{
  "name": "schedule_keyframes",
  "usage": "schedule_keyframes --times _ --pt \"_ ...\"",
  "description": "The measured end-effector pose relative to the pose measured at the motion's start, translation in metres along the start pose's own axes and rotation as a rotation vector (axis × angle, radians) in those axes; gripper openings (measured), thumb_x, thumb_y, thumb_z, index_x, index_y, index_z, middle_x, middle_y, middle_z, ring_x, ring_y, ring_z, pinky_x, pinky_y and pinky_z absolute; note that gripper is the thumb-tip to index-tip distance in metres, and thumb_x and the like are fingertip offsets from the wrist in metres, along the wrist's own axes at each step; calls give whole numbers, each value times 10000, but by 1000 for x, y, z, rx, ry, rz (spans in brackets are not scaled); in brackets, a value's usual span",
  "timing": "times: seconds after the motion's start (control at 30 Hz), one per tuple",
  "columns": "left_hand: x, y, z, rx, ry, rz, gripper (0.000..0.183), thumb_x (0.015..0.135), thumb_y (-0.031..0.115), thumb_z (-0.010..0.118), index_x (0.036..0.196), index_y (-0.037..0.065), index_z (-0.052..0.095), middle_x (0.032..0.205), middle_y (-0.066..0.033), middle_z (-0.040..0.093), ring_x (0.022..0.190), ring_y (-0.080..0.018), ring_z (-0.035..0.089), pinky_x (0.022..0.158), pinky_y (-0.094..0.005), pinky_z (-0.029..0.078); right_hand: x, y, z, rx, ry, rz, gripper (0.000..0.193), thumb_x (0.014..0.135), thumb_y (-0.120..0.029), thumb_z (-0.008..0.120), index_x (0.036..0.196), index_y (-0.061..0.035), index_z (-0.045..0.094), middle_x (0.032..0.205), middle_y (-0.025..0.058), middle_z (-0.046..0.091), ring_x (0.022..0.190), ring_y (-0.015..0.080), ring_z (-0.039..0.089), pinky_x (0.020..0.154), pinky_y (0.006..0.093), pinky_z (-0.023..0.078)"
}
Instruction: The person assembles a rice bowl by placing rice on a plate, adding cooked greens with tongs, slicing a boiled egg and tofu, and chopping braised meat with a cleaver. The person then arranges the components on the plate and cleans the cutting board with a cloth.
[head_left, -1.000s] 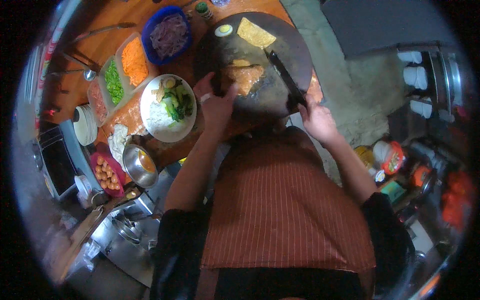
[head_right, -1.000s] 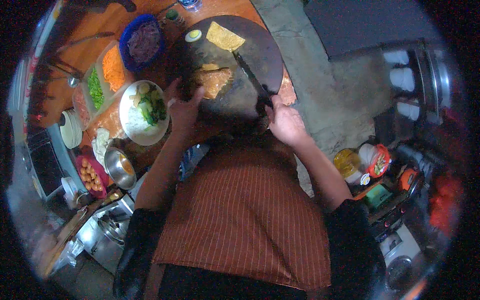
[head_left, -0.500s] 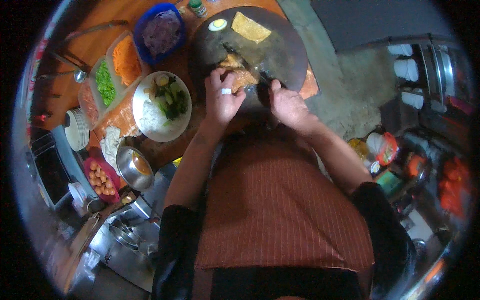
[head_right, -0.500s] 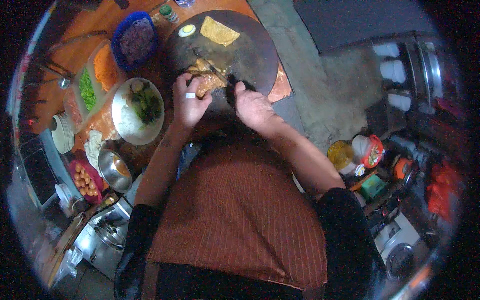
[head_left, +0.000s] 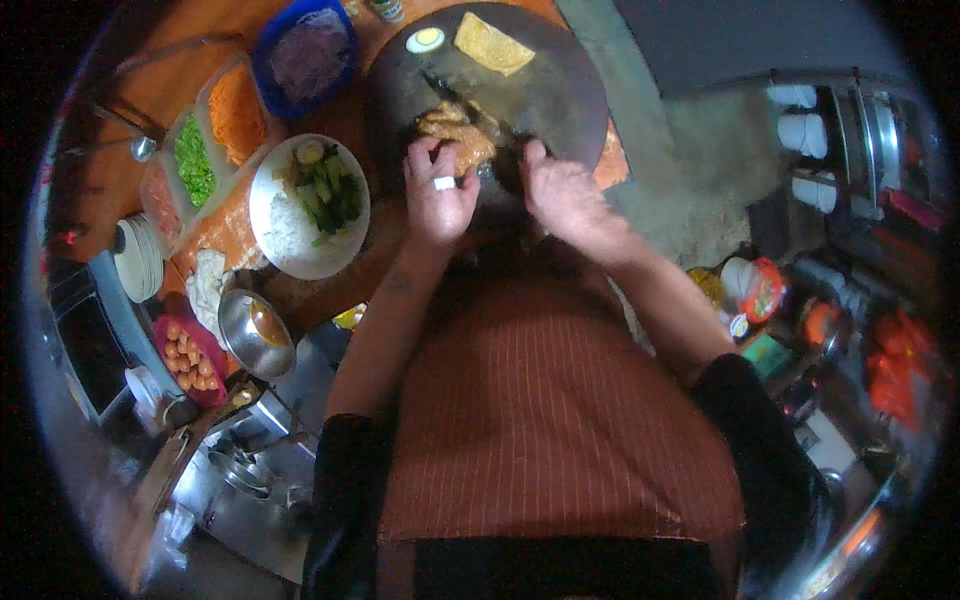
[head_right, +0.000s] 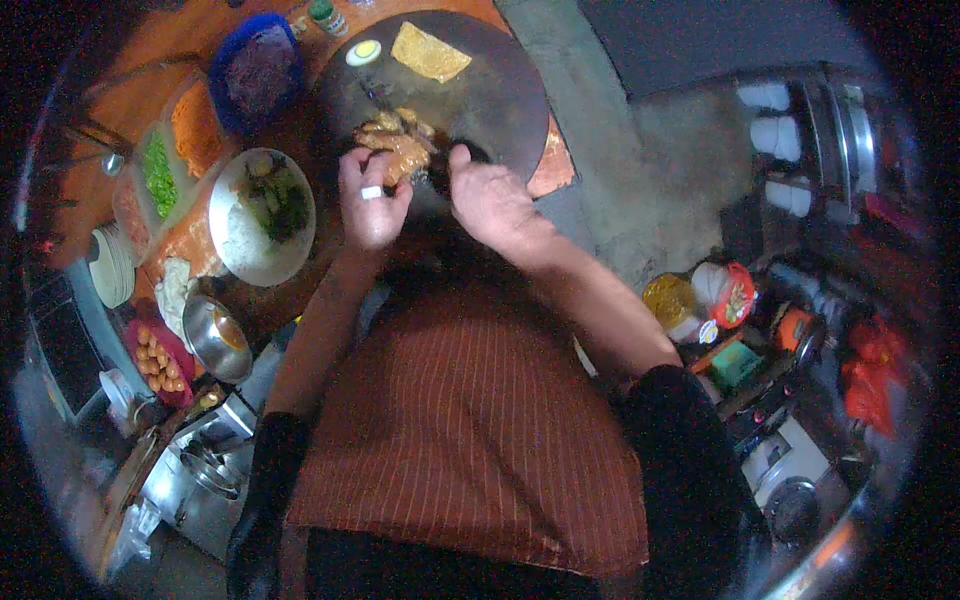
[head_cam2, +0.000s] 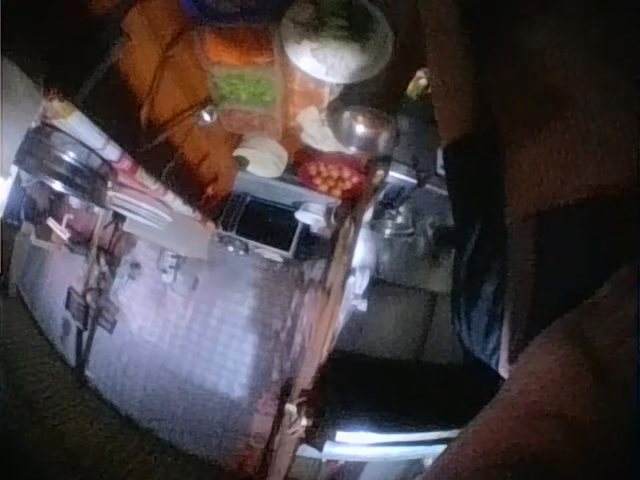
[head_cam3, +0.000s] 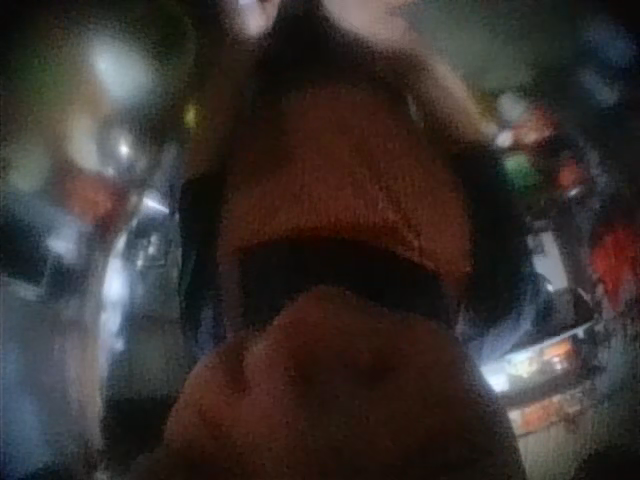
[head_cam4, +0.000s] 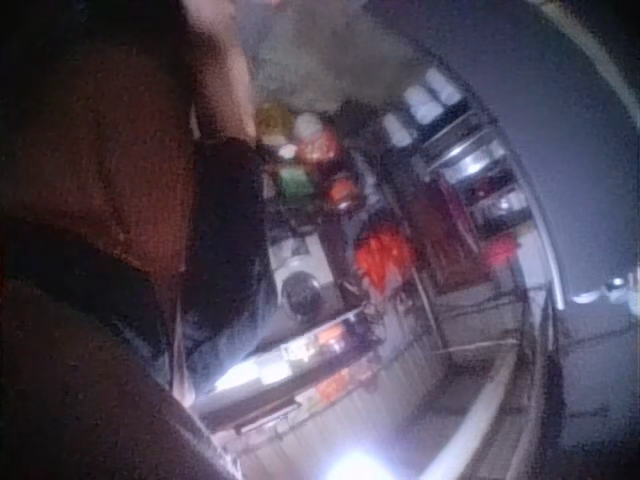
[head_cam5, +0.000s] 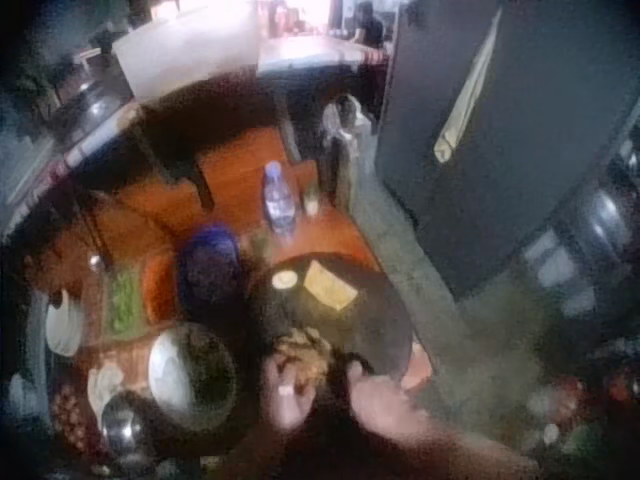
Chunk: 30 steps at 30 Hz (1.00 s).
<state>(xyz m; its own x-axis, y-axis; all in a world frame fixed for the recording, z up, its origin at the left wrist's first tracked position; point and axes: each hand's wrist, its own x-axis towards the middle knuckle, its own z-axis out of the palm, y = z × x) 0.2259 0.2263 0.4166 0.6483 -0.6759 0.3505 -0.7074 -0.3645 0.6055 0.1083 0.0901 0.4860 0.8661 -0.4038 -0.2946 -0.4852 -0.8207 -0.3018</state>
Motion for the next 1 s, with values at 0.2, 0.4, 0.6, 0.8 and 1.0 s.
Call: schedule_keyframes --times 0.2,0.4,0.6,0.8,1.0 --pt "-4 -3 4 25 -7 -5 394 682 102 758 1047 70 615 1148 -184 488 1043 -395 498 887 -478 450 3 -1 21 -91 -41 -63 133 864 -64 477 984 -9 461 760 225 676 692 380 703 595 476 574" --pt "-8 -9 -2 48 142 12 374 675 64 732 1028 78 609 1081 -184 519 980 -386 531 842 -457 480 15 3 47 -91 -10 67 264 968 -254 491 1024 1 455 733 221 662 652 398 680 561 492 549" --pt "-12 -7 -10 15 156 -60 365 683 45 740 1027 75 618 1043 -181 530 966 -371 542 821 -438 497 3 1 -9 132 -37 3 204 898 -146 503 1026 5 449 803 271 657 745 456 661 653 525 539" --pt "-16 -10 -5 -71 115 -93 332 687 42 745 997 63 628 1013 -182 538 944 -369 546 820 -443 491 3 -22 13 -25 82 -96 108 873 -65 483 969 -19 467 728 203 662 606 352 685 516 464 553" --pt "-20 -19 -8 -64 228 -170 442 683 102 776 1075 44 581 1020 -172 542 919 -373 541 832 -462 480 14 -9 43 -95 -58 -90 143 884 -79 481 1005 -3 473 784 221 675 706 356 706 590 454 572"
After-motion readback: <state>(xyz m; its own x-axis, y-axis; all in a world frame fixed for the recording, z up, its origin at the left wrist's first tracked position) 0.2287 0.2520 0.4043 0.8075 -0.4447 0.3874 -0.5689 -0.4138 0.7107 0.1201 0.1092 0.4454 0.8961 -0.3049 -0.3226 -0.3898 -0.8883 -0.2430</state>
